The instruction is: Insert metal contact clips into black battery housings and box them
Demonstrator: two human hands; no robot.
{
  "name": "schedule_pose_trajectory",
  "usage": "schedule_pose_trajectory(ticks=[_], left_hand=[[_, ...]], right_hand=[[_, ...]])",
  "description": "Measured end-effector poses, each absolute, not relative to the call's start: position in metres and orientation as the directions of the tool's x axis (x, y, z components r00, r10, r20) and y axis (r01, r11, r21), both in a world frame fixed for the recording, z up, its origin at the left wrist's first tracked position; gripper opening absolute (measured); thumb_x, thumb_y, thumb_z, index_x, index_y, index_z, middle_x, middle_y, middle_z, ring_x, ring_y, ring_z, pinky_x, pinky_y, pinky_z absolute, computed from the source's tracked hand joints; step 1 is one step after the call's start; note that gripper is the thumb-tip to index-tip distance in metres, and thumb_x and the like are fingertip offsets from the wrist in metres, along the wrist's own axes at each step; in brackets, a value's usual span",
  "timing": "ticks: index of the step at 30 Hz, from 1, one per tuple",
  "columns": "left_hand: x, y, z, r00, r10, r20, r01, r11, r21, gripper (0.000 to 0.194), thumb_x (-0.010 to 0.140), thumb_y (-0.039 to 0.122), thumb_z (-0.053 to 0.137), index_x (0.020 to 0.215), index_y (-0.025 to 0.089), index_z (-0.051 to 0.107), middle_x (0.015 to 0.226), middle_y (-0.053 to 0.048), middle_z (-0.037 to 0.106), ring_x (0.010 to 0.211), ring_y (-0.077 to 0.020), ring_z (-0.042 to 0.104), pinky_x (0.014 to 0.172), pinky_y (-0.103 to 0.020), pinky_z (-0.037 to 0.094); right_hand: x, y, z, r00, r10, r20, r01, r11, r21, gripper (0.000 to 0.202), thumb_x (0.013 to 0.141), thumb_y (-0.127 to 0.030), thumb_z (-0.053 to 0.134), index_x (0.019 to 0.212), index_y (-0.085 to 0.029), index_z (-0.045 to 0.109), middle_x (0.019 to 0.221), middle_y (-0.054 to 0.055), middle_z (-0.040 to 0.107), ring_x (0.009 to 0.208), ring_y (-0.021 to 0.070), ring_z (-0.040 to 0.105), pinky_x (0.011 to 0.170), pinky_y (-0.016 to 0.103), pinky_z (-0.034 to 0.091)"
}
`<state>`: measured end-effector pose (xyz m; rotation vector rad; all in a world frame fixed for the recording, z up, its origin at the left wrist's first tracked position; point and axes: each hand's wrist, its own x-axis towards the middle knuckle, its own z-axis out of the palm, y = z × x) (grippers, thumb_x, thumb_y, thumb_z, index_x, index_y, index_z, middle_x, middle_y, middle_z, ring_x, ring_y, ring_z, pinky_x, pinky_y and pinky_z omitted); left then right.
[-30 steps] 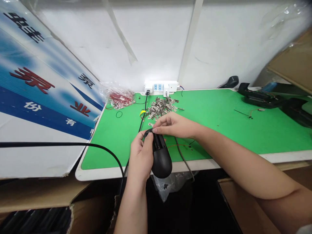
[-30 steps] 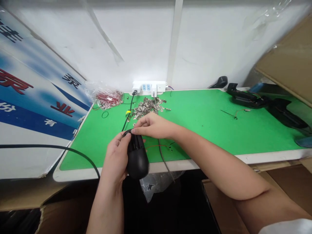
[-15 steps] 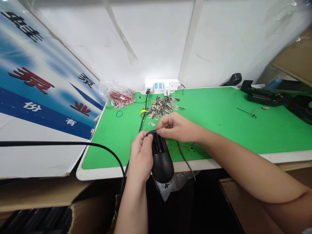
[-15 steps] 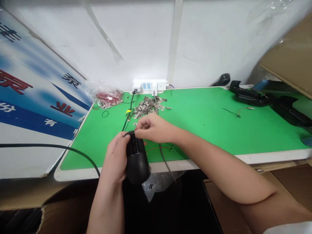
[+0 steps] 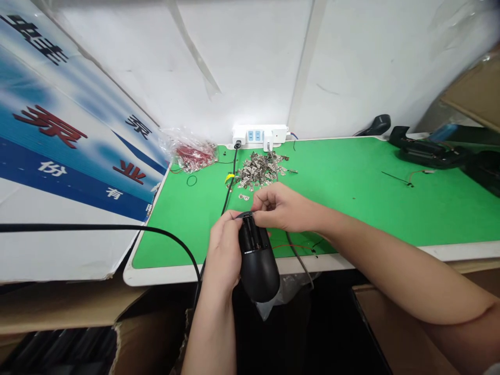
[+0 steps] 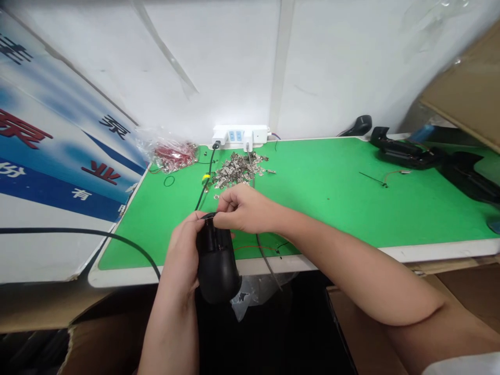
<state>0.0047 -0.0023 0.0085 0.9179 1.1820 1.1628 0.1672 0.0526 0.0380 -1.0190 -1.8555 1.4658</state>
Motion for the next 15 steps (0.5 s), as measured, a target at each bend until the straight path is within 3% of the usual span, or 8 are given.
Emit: schedule_pose_trajectory(ticks=[11,15], left_hand=[[0.0044,-0.0019,0.0039,0.004,0.986,-0.165,-0.175,0.163,0.971,0.019,0.089,0.037,0.059,0.084,0.019,0.060,0.066,0.003,0.056,0.055,-0.0100,0.048,0.050,-0.019,0.035],[0.0022,-0.0015,0.0014,0.070,0.988,-0.139,-0.108,0.146,0.983,0.018,0.094,0.035,0.053,0.086,0.020,0.058,0.064,0.005,0.050,0.053,-0.0086,0.042,0.049,-0.019,0.034]], right_hand=[[0.1673,0.0526,0.0359,-0.544,0.839,-0.004,0.222,0.140,-0.965,0.011,0.076,-0.026,0.066,0.073,-0.016,0.060,0.058,-0.005,0.058,0.051,0.0071,0.049,0.045,0.020,0.036],[0.1710,0.0485,0.0385,-0.548,0.836,0.020,0.280,0.205,-0.938,0.010,0.077,-0.024,0.065,0.073,-0.016,0.061,0.058,-0.005,0.058,0.053,0.0076,0.050,0.046,0.020,0.037]])
